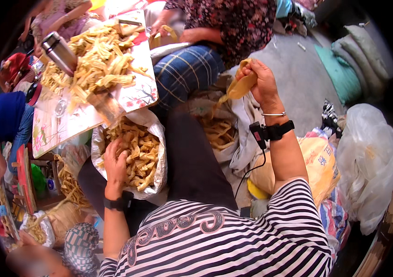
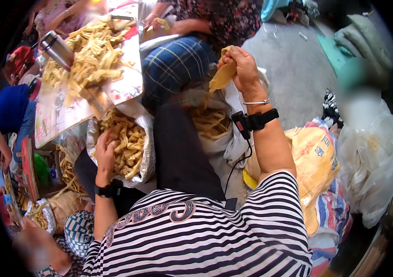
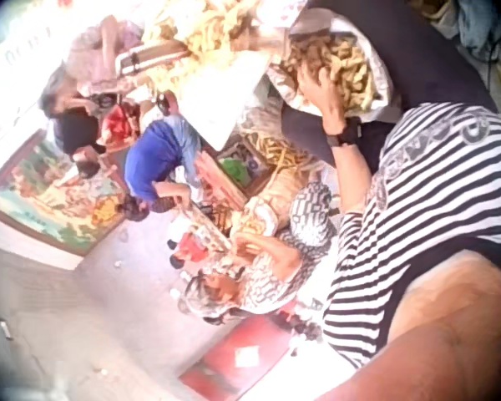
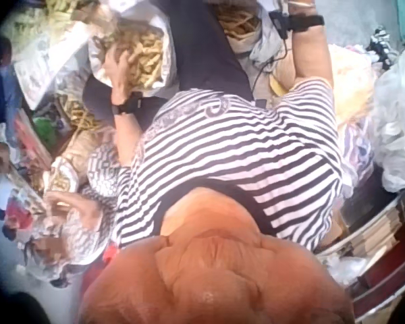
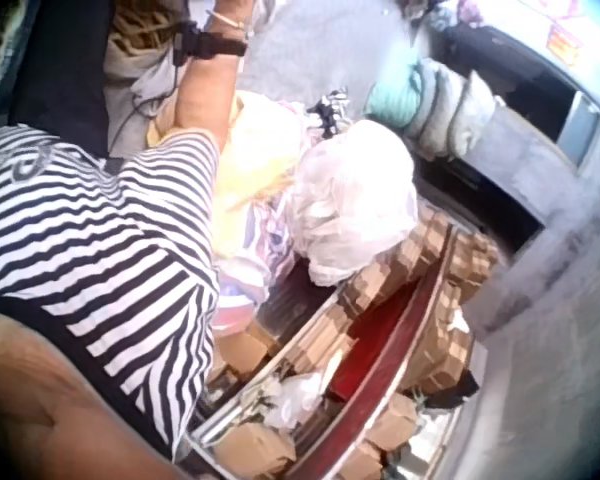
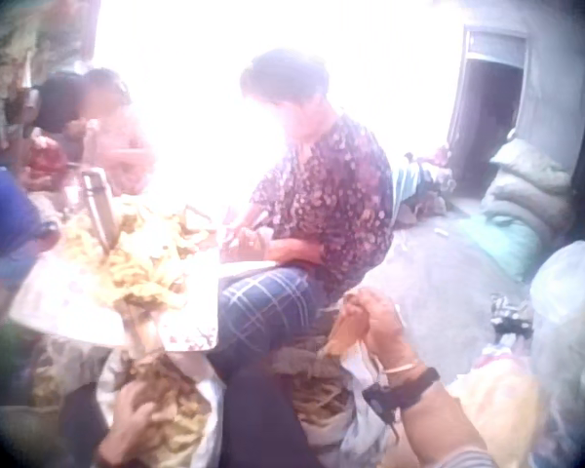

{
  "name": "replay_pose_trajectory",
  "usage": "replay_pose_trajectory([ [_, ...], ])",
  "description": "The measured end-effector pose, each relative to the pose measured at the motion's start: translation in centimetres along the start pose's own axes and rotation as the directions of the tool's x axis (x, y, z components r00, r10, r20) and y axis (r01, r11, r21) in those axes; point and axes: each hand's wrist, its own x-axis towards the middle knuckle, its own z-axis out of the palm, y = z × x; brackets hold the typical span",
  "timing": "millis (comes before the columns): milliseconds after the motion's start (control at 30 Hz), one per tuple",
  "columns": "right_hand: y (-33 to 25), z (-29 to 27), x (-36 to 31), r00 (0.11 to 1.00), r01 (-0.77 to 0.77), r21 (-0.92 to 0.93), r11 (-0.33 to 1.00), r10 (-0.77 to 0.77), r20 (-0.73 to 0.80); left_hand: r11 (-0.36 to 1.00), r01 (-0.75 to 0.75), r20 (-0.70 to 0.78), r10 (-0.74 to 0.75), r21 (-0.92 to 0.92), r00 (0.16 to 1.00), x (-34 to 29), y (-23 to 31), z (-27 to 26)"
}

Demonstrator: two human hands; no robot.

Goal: The person ties dried bean curd sticks into knots by hand and places them into a bag.

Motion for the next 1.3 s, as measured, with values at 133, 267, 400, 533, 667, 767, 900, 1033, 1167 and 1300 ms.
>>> replay_pose_trajectory([
  [133,-2.8,9.5,-0.3,0.997,0.077,0.382,0.921,-0.06,-0.056,0.988,-0.063,-0.071,0.053,-0.142,0.996,-0.2,4.9,-2.4],
  [267,1.6,21.1,-1.4,0.985,0.008,0.473,0.881,-0.089,0.149,0.82,-0.038,0.187,0.176,-0.571,0.966,-2.8,9.2,-4.7],
  [400,5.6,29.2,-5.6,0.951,-0.097,0.462,0.881,-0.054,0.304,0.68,-0.054,0.099,0.184,-0.732,0.978,-3.1,13.5,-4.9],
  [533,11.6,31.4,-7.6,0.91,-0.276,0.447,0.851,0.081,0.407,0.362,-0.082,-0.059,0.076,-0.929,0.995,-2.9,13.0,-9.2],
  [667,11.2,32.4,-8.6,0.901,-0.366,0.244,0.898,0.277,0.333,0.504,-0.214,-0.26,-0.021,-0.837,0.965,-3.3,12.8,-10.5],
  [767,8.6,30.6,-7.7,0.773,-0.227,-0.387,0.894,0.407,0.487,0.568,-0.31,-0.422,-0.072,-0.762,0.904,-3.4,13.8,-12.2],
  [900,5.6,31.1,-7.5,0.888,0.446,-0.61,0.655,-0.239,0.392,0.609,-0.336,-0.439,-0.023,-0.719,0.898,-3.4,15.3,-14.9],
  [1033,5.3,34.1,-7.4,0.776,0.106,-0.439,0.892,0.202,0.597,0.825,-0.407,-0.481,0.194,-0.392,0.855,-2.3,16.7,-15.0],
  [1167,5.6,34.3,-5.9,0.718,-0.011,-0.355,0.935,0.255,0.648,0.538,-0.137,-0.121,0.065,-0.832,0.99,-1.2,16.1,-16.1],
  [1300,1.2,38.5,-2.3,0.729,-0.434,-0.08,0.897,0.402,0.555,0.348,-0.15,-0.068,0.236,-0.925,0.969,0.0,16.6,-18.7],
])
